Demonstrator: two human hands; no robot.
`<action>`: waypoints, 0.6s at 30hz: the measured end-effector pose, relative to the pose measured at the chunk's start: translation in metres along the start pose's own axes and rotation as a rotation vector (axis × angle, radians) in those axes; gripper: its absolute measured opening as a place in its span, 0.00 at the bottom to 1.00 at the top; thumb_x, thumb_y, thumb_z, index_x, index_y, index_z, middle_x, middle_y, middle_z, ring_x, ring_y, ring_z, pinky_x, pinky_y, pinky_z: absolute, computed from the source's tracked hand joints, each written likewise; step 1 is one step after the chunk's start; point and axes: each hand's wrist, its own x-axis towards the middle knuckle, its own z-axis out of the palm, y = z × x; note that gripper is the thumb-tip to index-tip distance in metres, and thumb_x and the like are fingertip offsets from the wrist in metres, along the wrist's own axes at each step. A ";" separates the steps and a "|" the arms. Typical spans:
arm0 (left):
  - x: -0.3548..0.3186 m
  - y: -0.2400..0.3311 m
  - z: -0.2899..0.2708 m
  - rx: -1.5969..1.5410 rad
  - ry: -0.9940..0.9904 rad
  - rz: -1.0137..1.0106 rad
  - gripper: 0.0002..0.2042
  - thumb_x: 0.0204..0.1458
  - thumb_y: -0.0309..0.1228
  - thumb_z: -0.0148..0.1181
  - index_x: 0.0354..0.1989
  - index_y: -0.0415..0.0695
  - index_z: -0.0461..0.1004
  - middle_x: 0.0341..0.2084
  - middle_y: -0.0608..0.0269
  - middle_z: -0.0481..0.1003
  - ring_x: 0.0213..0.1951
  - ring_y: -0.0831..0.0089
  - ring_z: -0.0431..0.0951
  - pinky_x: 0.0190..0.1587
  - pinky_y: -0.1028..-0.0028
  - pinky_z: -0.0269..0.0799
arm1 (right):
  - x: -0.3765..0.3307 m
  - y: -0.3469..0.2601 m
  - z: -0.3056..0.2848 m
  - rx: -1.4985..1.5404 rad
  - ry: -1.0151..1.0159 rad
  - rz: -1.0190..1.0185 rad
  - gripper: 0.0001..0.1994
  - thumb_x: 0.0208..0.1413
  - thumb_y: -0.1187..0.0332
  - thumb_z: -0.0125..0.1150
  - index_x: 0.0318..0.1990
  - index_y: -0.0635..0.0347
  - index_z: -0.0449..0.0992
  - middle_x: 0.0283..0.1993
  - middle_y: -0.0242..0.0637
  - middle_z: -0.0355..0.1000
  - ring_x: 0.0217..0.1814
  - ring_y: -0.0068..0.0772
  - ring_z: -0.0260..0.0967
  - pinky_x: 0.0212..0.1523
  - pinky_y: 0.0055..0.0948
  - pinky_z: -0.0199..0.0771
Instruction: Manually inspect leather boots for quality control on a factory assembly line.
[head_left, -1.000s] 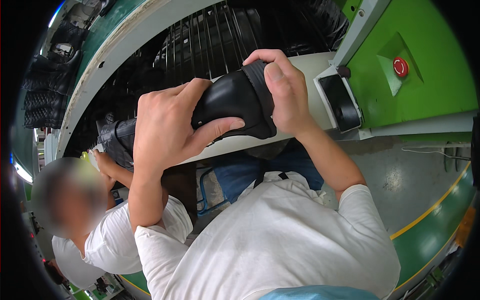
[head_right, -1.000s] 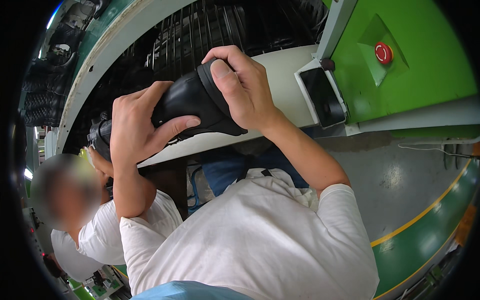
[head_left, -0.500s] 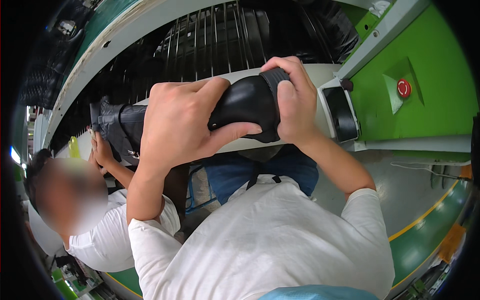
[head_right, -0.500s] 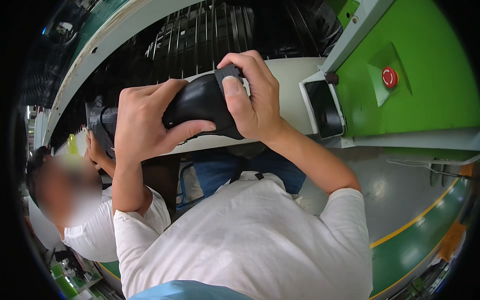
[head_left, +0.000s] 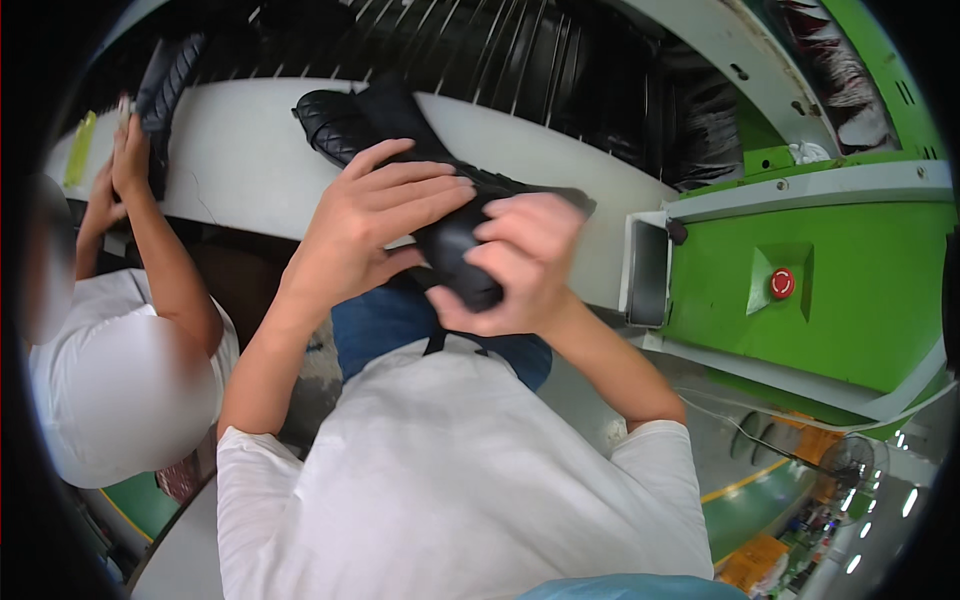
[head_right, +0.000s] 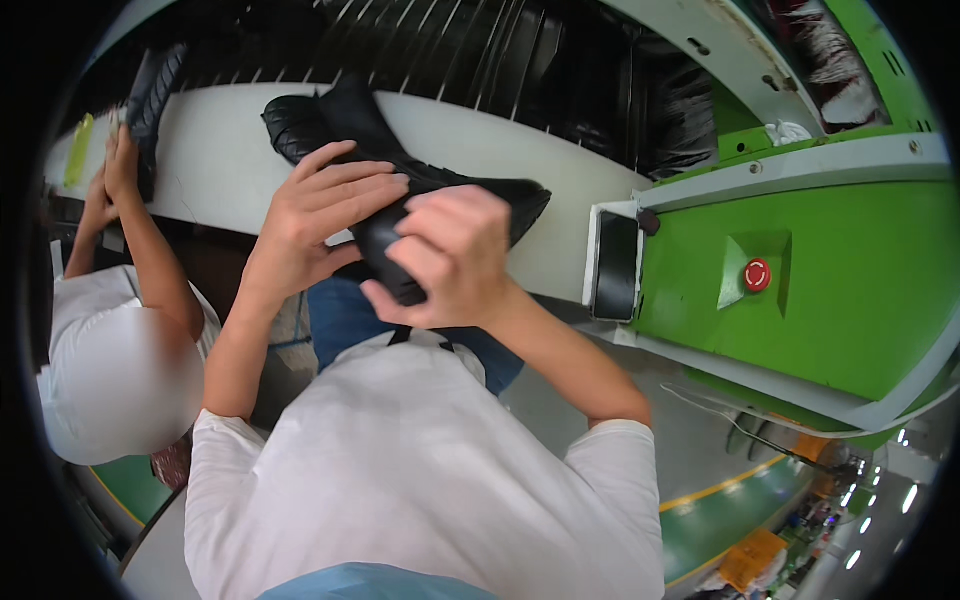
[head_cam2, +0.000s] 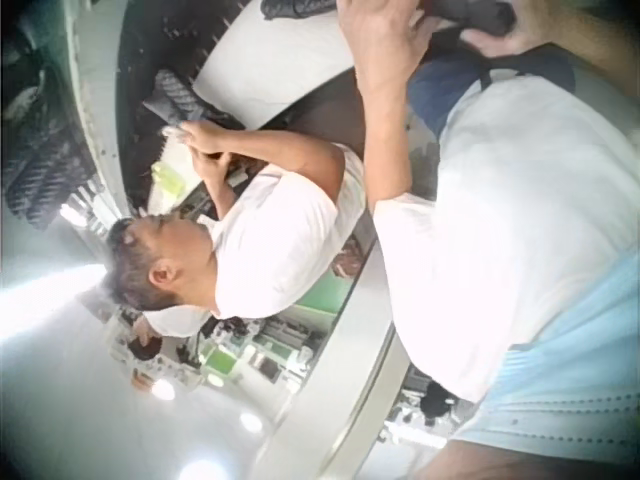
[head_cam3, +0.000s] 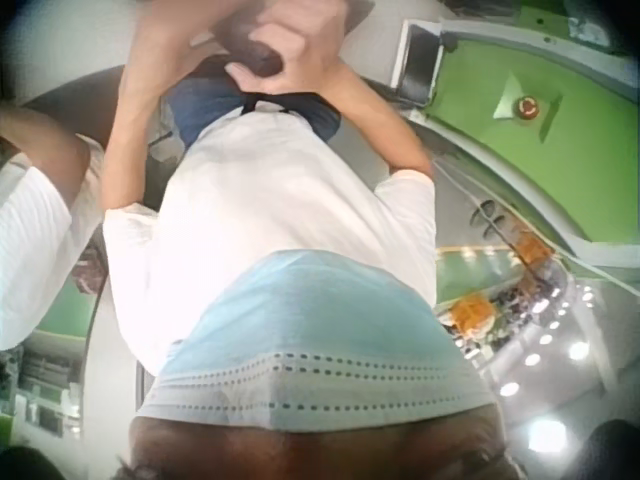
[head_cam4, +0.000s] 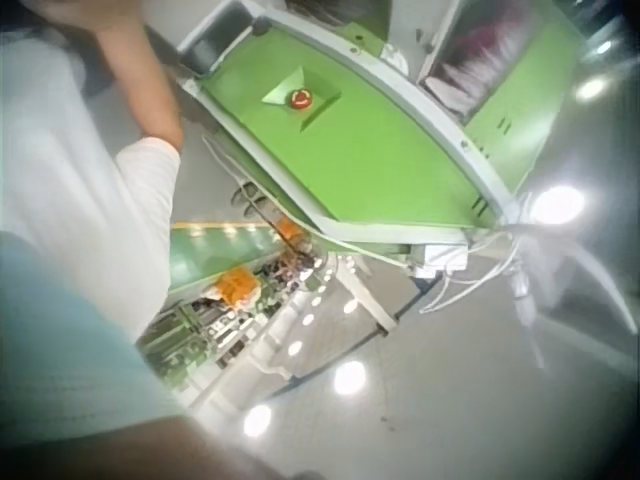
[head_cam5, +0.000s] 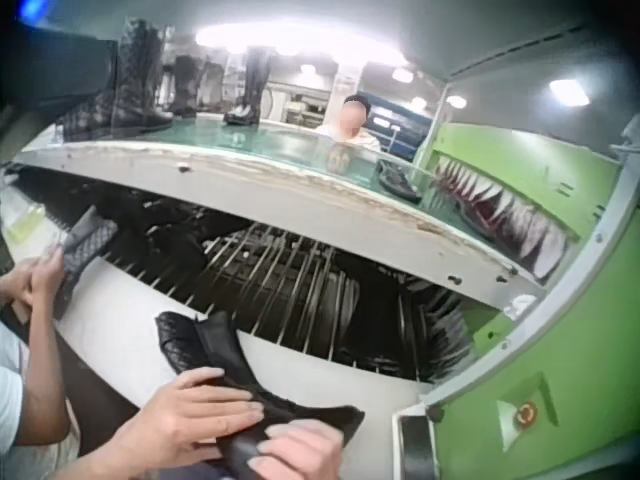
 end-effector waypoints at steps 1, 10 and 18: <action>-0.020 -0.005 0.011 0.020 -0.029 -0.064 0.36 0.33 0.22 0.79 0.61 0.46 0.84 0.59 0.60 0.85 0.64 0.58 0.82 0.73 0.49 0.70 | -0.013 -0.008 0.014 0.009 -0.081 0.002 0.27 0.44 0.51 0.84 0.46 0.49 0.76 0.53 0.36 0.74 0.57 0.45 0.77 0.56 0.48 0.77; -0.082 0.005 0.066 -0.090 0.087 -0.290 0.39 0.47 0.35 0.71 0.73 0.39 0.74 0.74 0.47 0.73 0.78 0.46 0.69 0.81 0.39 0.54 | -0.036 -0.047 0.051 0.202 -0.145 0.179 0.31 0.46 0.59 0.85 0.58 0.49 0.79 0.63 0.40 0.75 0.68 0.49 0.74 0.69 0.56 0.75; -0.078 0.013 0.056 -0.051 0.134 -0.278 0.40 0.46 0.40 0.82 0.70 0.39 0.77 0.71 0.49 0.77 0.76 0.46 0.72 0.80 0.40 0.56 | -0.043 0.031 -0.082 -0.182 -0.427 0.166 0.28 0.39 0.69 0.88 0.54 0.47 0.90 0.55 0.35 0.79 0.57 0.45 0.78 0.54 0.42 0.82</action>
